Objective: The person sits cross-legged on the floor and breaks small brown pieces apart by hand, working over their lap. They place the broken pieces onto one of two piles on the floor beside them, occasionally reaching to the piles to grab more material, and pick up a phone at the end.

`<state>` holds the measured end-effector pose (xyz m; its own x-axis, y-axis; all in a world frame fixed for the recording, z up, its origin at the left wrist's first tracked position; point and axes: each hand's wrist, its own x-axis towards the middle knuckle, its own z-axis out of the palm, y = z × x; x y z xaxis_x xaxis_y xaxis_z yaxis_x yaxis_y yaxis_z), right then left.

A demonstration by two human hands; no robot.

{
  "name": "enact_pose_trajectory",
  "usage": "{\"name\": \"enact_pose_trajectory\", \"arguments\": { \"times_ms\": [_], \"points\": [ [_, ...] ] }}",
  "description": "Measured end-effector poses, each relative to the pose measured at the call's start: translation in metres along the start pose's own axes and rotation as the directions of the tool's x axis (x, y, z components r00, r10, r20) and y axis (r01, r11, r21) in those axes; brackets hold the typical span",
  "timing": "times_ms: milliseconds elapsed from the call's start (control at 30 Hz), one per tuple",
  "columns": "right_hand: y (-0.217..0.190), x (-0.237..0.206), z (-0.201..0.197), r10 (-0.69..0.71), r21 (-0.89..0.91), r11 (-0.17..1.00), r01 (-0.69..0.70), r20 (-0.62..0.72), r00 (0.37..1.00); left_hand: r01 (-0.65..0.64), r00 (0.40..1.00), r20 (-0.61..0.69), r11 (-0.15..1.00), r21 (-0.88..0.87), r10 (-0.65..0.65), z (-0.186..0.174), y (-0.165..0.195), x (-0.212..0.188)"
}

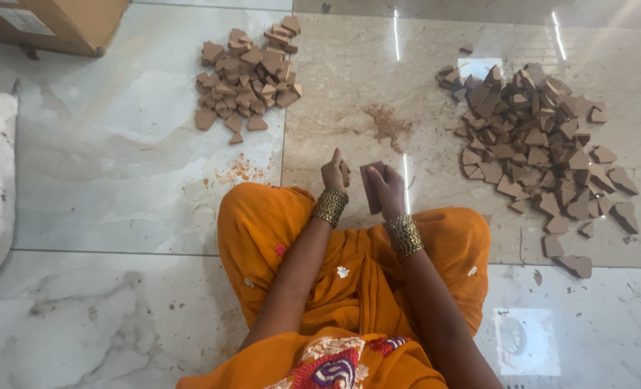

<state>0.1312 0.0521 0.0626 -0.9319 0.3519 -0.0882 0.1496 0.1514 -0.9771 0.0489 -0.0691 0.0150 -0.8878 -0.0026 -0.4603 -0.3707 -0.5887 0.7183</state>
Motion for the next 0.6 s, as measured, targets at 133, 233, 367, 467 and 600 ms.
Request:
{"name": "enact_pose_trajectory", "arguments": {
  "times_ms": [133,233,367,467,600],
  "points": [
    [-0.001,0.001,0.011,-0.11,-0.232,0.969,0.085,-0.099,0.989,-0.039,0.999,-0.011,0.999,-0.033,0.038,0.001,0.004,-0.002],
    [-0.002,-0.001,0.021,-0.224,-0.286,0.942,0.176,-0.144,0.964,-0.054,0.999,0.001,0.994,-0.096,0.054,0.003,0.005,-0.004],
    [-0.006,-0.006,0.031,-0.239,-0.309,0.932,0.187,-0.141,0.961,-0.098,0.995,0.024,0.992,-0.076,0.1,0.0,0.004,-0.001],
    [-0.007,-0.014,0.036,-0.316,-0.377,0.893,0.247,-0.132,0.939,-0.061,0.998,0.008,0.995,-0.078,0.062,-0.002,0.002,0.004],
    [-0.01,-0.016,0.044,-0.394,-0.418,0.863,0.284,-0.204,0.896,-0.058,0.998,-0.008,0.996,-0.069,0.057,0.002,0.0,0.005]
  ]
}}
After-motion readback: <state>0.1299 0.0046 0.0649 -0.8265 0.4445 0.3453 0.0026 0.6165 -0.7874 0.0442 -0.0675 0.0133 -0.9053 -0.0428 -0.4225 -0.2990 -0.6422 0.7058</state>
